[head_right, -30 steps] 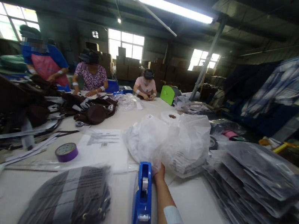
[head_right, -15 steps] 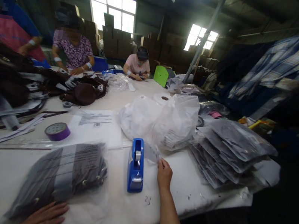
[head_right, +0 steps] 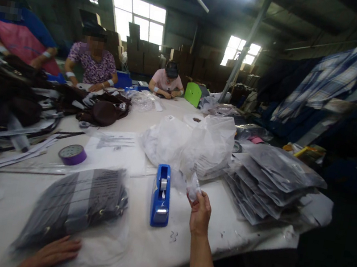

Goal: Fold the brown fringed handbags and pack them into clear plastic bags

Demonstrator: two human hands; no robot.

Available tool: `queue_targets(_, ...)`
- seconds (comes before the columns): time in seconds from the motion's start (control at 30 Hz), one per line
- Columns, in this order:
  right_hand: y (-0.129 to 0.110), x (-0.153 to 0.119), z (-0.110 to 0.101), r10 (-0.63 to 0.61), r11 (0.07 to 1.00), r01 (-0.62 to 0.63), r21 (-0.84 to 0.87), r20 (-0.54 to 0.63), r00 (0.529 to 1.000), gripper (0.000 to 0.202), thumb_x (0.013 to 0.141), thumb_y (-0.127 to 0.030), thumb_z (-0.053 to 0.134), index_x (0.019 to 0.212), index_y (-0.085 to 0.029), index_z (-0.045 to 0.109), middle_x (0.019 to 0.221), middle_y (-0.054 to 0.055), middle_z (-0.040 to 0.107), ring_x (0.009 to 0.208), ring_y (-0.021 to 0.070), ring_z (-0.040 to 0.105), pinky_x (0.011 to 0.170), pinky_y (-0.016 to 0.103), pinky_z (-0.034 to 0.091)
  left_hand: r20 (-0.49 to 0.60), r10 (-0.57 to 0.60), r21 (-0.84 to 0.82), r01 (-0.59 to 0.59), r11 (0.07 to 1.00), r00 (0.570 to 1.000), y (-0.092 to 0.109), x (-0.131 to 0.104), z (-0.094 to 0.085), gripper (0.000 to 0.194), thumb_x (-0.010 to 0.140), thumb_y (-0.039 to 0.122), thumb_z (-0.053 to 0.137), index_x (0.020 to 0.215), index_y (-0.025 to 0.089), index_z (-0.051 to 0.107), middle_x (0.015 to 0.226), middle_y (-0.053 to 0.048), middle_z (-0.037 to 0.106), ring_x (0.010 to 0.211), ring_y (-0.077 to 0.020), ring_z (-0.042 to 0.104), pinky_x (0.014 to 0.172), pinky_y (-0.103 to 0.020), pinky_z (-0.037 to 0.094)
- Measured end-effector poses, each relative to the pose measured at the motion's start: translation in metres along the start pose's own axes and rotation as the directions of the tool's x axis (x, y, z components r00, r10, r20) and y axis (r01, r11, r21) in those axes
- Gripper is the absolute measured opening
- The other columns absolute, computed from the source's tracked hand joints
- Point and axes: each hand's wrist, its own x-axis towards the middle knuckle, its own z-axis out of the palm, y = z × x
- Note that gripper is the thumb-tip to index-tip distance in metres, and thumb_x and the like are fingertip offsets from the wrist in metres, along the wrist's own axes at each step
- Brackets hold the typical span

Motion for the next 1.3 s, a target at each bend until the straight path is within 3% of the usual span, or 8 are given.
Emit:
queue_targets(0.17,-0.011,-0.083,0.065,0.169,0.979,-0.104,-0.175,0.409,0.897,0.023,0.079,-0.039,0.065,0.089,-0.019,0.059,0.078,0.0,0.066,0.07,0.0151,0.063,0.071,0.032,0.054,0.111,-0.309,-0.361,0.328,0.873,0.945,0.063,0.062,-0.03,0.03,0.094,0.031,0.047,0.121,0.026,0.06,0.115,-0.001,0.066,0.107,-0.0169,0.062,0.097,-0.028,0.048)
queue_targets(0.33,0.01,-0.146,0.109,0.236,0.905,0.057,-0.422,0.607,0.759,0.023,0.079,-0.041,0.065,0.081,-0.019,0.062,0.072,0.001,0.065,0.068,0.0152,0.061,0.066,0.027,0.049,0.125,-0.395,-0.71,0.361,0.605,0.91,0.085,0.12,-0.046,0.033,0.085,0.04,0.059,0.1,0.011,0.066,0.092,-0.006,0.069,0.086,-0.0177,0.064,0.079,-0.027,0.051)
queue_targets(0.57,0.013,-0.151,0.107,0.114,0.766,0.306,-0.565,0.588,0.801,0.024,0.082,-0.044,0.06,0.08,-0.02,0.064,0.072,0.001,0.065,0.071,0.017,0.062,0.07,0.029,0.048,0.146,-0.594,-0.808,0.442,0.39,0.791,0.071,0.087,-0.046,0.032,0.081,0.041,0.063,0.078,0.009,0.065,0.07,-0.004,0.067,0.065,-0.0131,0.059,0.065,-0.025,0.047)
queue_targets(0.77,0.024,-0.169,0.115,0.157,0.744,0.334,-0.58,0.637,0.755,0.023,0.084,-0.044,0.058,0.084,-0.022,0.064,0.079,0.001,0.066,0.077,0.017,0.062,0.075,0.028,0.047,0.11,-0.568,-0.842,0.38,0.383,0.816,0.064,0.073,-0.036,0.042,0.086,0.049,0.055,0.1,0.01,0.063,0.091,-0.008,0.068,0.082,-0.0167,0.061,0.07,-0.026,0.049)
queue_targets(0.9,0.033,-0.175,0.116,0.1,0.695,0.419,-0.585,0.655,0.749,0.021,0.083,-0.043,0.059,0.088,-0.023,0.064,0.087,0.003,0.067,0.084,0.0187,0.062,0.081,0.031,0.047,-0.028,-0.679,-0.83,0.362,0.425,0.734,0.059,0.077,-0.035,0.034,0.078,0.043,0.067,0.076,0.01,0.059,0.069,-0.001,0.06,0.066,-0.0123,0.055,0.065,-0.024,0.045)
queue_targets(1.03,0.036,-0.169,0.107,0.216,0.789,0.192,-0.584,0.556,0.803,0.036,0.08,-0.051,0.06,0.101,-0.022,0.063,0.101,0.008,0.068,0.095,0.0227,0.063,0.091,0.038,0.046,-0.181,-0.668,-0.819,0.265,0.509,0.722,0.058,0.073,-0.043,0.029,0.08,0.04,0.065,0.077,0.011,0.059,0.079,-0.003,0.062,0.078,-0.0144,0.057,0.075,-0.026,0.045)
queue_targets(1.2,0.04,-0.187,0.109,0.615,0.788,-0.382,-0.483,0.646,0.451,0.056,0.086,-0.063,0.04,0.112,-0.019,0.063,0.11,0.012,0.066,0.1,0.0252,0.063,0.084,0.041,0.051,-0.067,-0.614,-0.821,0.306,0.481,0.787,0.073,0.058,-0.037,0.029,0.081,0.04,0.065,0.079,0.011,0.06,0.083,-0.004,0.064,0.071,-0.0124,0.057,0.068,-0.025,0.047)
queue_targets(1.3,0.05,-0.191,0.125,0.576,0.817,-0.457,-0.353,0.548,0.606,0.04,0.081,-0.052,0.058,0.105,-0.021,0.064,0.098,0.006,0.069,0.089,0.0214,0.065,0.076,0.035,0.053,0.074,-0.601,-0.829,0.385,0.407,0.796,0.082,0.048,-0.024,0.032,0.079,0.041,0.066,0.076,0.011,0.056,0.071,-0.002,0.062,0.062,-0.0107,0.057,0.059,-0.023,0.047)
